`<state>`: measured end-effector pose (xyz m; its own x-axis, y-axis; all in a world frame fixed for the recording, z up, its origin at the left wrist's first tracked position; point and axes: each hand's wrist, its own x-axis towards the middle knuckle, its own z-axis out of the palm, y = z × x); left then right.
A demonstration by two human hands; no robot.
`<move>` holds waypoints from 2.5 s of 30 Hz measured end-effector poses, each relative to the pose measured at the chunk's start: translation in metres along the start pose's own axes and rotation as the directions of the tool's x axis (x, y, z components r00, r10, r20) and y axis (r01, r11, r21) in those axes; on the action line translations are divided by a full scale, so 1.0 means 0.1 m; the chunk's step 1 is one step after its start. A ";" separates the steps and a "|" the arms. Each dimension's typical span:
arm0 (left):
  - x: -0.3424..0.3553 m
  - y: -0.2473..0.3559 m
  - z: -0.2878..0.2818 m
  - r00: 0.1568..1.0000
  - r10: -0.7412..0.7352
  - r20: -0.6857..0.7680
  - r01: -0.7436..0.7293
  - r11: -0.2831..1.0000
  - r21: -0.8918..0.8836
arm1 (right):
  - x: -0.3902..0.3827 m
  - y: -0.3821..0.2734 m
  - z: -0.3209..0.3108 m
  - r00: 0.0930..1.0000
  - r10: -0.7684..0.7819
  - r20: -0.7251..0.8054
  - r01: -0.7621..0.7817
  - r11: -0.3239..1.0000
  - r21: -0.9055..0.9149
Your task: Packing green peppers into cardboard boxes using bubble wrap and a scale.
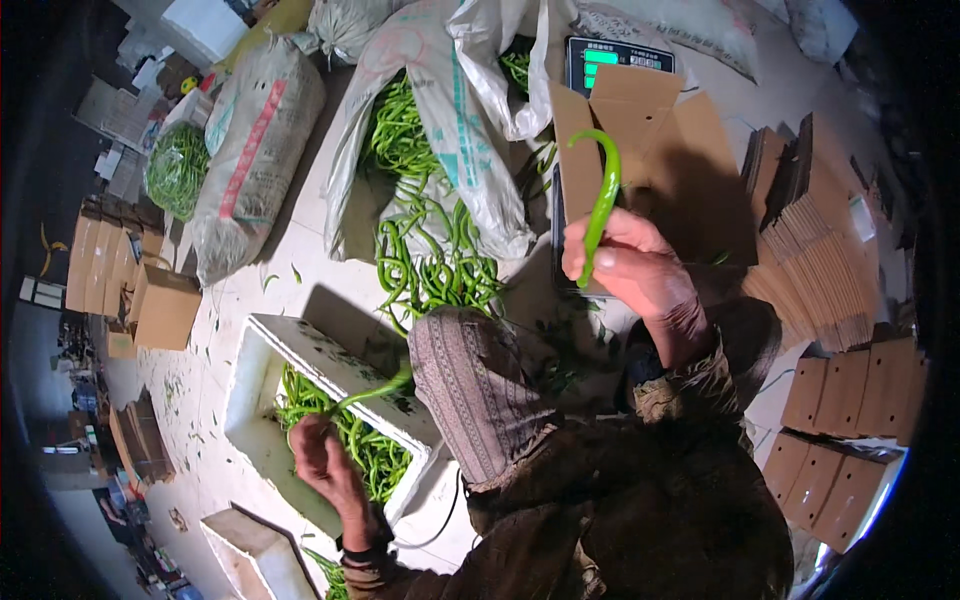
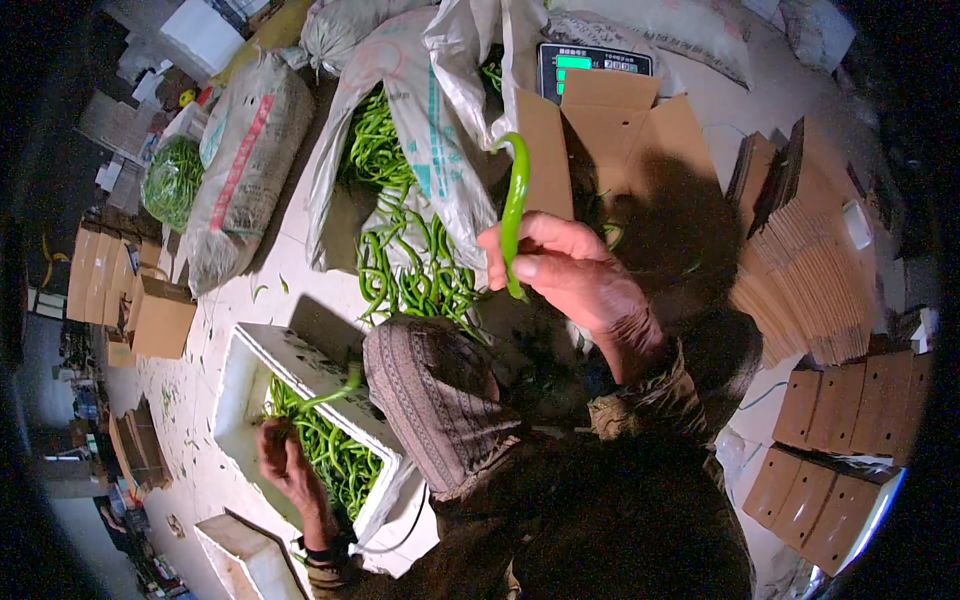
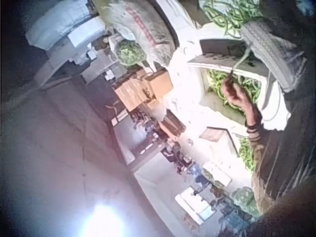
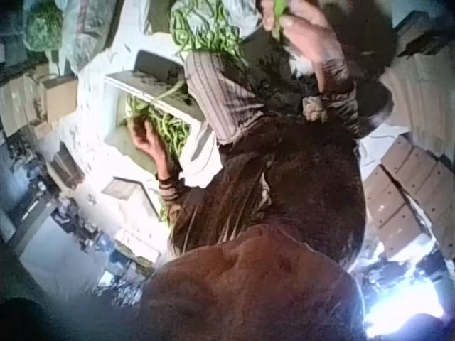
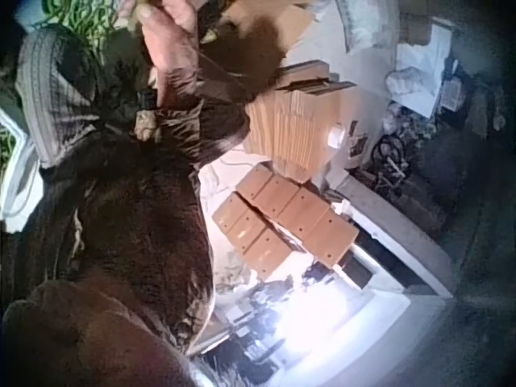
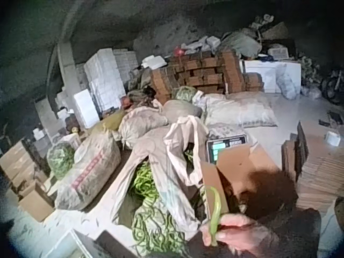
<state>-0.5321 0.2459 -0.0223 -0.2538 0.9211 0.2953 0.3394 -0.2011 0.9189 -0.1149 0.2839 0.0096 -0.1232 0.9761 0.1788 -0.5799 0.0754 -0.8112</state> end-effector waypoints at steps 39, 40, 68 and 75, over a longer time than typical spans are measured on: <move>0.59 -1.33 1.14 0.664 -0.574 0.479 0.719 0.665 -0.201 | 0.13 0.59 -0.01 0.945 -0.281 -0.169 -0.140 0.118 -0.983; 0.61 -1.50 1.17 0.665 -0.603 0.441 0.725 0.663 -0.187 | 0.28 0.89 0.09 0.977 -0.167 -0.137 -0.099 0.216 -0.971; 0.47 -2.72 2.70 0.706 -0.578 0.409 0.656 0.751 -0.070 | -1.29 5.17 -2.84 0.958 0.143 -0.250 -0.261 0.067 -0.963; 1.01 -1.86 1.79 0.640 -0.590 0.492 0.768 0.494 -0.407 | -0.15 4.22 -1.51 0.707 0.463 -0.535 -0.570 -0.077 -0.818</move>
<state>-0.4588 0.4366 -0.2106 0.0829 0.8722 -0.4820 -0.3956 0.4727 0.7874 -0.2361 0.3321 -0.4191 0.0758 0.8336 -0.5471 0.7737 -0.3953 -0.4951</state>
